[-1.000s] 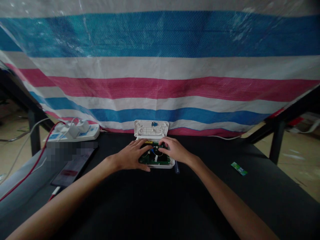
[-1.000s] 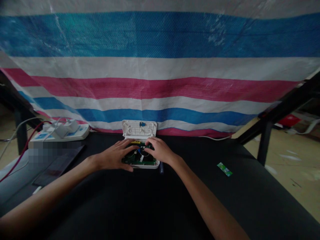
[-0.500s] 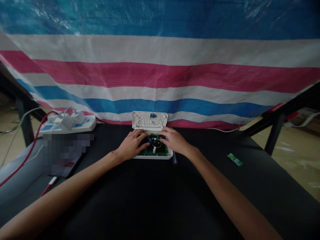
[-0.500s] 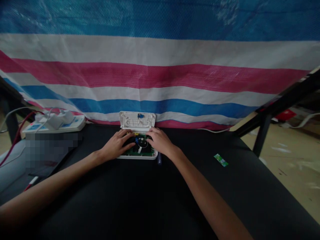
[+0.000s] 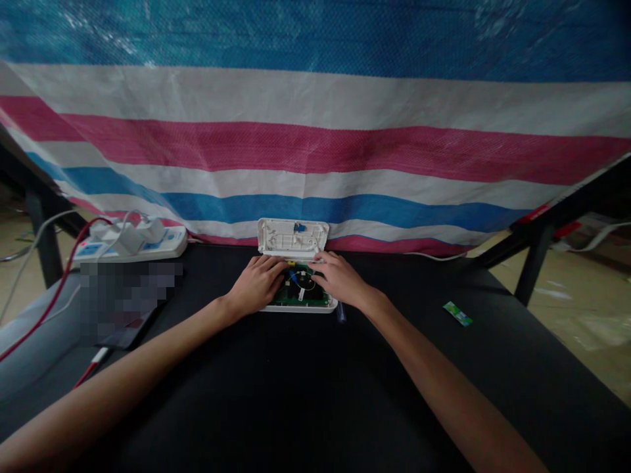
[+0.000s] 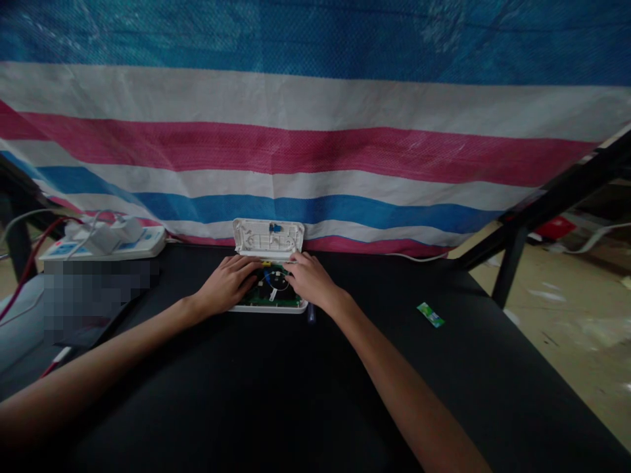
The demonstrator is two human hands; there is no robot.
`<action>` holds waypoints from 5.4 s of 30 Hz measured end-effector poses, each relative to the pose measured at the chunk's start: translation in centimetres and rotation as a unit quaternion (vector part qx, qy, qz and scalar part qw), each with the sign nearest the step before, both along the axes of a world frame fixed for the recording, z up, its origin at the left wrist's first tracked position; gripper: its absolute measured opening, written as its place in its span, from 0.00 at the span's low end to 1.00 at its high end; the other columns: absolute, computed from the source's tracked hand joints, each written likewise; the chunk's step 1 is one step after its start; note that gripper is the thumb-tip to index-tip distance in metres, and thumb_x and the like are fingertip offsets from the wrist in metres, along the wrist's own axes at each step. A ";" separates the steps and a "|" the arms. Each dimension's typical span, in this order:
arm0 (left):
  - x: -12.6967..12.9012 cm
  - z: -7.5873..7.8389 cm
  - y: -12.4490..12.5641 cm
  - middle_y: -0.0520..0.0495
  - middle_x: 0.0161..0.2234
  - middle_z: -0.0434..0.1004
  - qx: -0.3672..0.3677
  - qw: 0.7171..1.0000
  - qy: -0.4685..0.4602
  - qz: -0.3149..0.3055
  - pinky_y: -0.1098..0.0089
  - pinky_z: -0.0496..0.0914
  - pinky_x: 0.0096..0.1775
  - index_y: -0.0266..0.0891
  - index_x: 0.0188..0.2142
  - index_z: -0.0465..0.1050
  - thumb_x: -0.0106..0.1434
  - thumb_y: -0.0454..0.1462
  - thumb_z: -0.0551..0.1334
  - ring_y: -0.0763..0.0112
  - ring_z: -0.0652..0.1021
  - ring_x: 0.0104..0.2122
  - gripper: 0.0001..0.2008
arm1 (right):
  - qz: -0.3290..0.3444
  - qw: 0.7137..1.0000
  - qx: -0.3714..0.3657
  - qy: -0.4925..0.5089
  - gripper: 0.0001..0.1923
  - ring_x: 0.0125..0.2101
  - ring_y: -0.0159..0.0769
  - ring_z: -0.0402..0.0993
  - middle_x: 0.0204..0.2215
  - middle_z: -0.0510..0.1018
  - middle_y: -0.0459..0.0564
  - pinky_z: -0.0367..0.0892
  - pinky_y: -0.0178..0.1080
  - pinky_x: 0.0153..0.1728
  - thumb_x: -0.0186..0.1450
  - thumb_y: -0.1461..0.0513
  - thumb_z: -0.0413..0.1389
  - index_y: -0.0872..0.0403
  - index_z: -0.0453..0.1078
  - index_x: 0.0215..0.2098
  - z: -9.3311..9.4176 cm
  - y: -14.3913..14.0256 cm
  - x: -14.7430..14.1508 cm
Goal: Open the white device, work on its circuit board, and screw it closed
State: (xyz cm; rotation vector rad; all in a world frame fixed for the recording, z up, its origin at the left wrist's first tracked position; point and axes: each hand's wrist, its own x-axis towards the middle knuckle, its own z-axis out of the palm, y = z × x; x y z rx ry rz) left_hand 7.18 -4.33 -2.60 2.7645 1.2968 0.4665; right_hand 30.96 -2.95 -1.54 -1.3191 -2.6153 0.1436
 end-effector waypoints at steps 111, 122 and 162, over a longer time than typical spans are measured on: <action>0.1 -1.5 0.0 0.43 0.50 0.77 0.066 0.996 -0.052 -0.043 0.52 0.63 0.54 0.41 0.50 0.76 0.66 0.29 0.56 0.55 0.71 0.55 0.17 | -0.004 1.000 0.014 -0.018 0.15 0.52 0.46 0.70 0.51 0.72 0.59 0.64 0.47 0.54 0.70 0.62 0.53 0.57 0.74 0.53 -0.6 0.1 0.0; 0.1 -1.7 0.1 0.43 0.49 0.79 0.058 0.995 -0.074 -0.040 0.52 0.63 0.54 0.39 0.49 0.76 0.64 0.28 0.56 0.56 0.72 0.54 0.16 | -0.009 1.000 0.004 -0.008 0.16 0.52 0.46 0.70 0.52 0.73 0.60 0.65 0.47 0.54 0.70 0.62 0.54 0.57 0.74 0.54 -0.4 -0.1 0.0; 0.1 -1.7 0.2 0.40 0.51 0.76 0.036 0.997 -0.068 -0.030 0.52 0.65 0.55 0.37 0.52 0.73 0.65 0.27 0.53 0.56 0.70 0.55 0.19 | -0.148 0.974 -0.169 -0.017 0.06 0.31 0.37 0.78 0.29 0.83 0.52 0.61 0.35 0.29 0.61 0.64 0.59 0.55 0.78 0.28 1.3 2.2 4.4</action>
